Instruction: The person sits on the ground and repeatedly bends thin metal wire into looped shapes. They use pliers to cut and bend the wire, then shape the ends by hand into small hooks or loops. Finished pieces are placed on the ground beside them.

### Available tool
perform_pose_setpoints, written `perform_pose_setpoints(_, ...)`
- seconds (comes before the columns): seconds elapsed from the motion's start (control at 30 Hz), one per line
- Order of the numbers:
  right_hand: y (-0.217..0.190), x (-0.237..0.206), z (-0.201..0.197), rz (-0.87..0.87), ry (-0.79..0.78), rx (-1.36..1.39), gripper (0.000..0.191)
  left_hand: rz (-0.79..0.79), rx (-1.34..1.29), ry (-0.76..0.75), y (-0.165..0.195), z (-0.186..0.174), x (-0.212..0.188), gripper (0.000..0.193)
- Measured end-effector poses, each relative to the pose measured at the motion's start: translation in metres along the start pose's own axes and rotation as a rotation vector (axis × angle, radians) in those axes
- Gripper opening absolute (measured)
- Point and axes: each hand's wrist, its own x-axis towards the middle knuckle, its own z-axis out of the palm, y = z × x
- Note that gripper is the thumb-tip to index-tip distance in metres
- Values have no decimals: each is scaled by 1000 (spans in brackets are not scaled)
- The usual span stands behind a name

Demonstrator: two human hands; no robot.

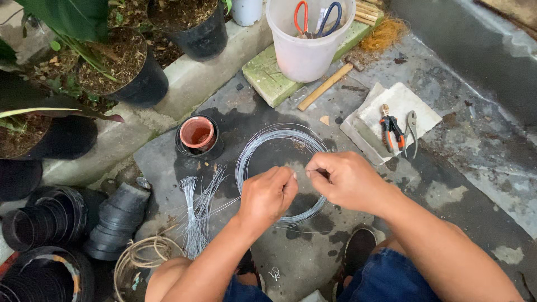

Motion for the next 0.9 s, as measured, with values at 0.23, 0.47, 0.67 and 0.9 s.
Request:
perform_pose_setpoints(0.23, -8, -13, 37, 205, 137, 224, 5, 15, 0, 159, -5, 5, -1, 11)
perform_pose_setpoints(0.47, 5, -23, 88, 263, 173, 975, 6, -218, -120, 345, -10, 16, -3, 2)
perform_pose_setpoints(0.67, 9, -29, 116, 186, 148, 719, 5, -776, -781, 521, -17, 17, 11, 9)
perform_pose_setpoints(0.9, 11, -26, 142, 443, 25, 879, 10, -875, -1155, 671, -29, 2, 27, 11)
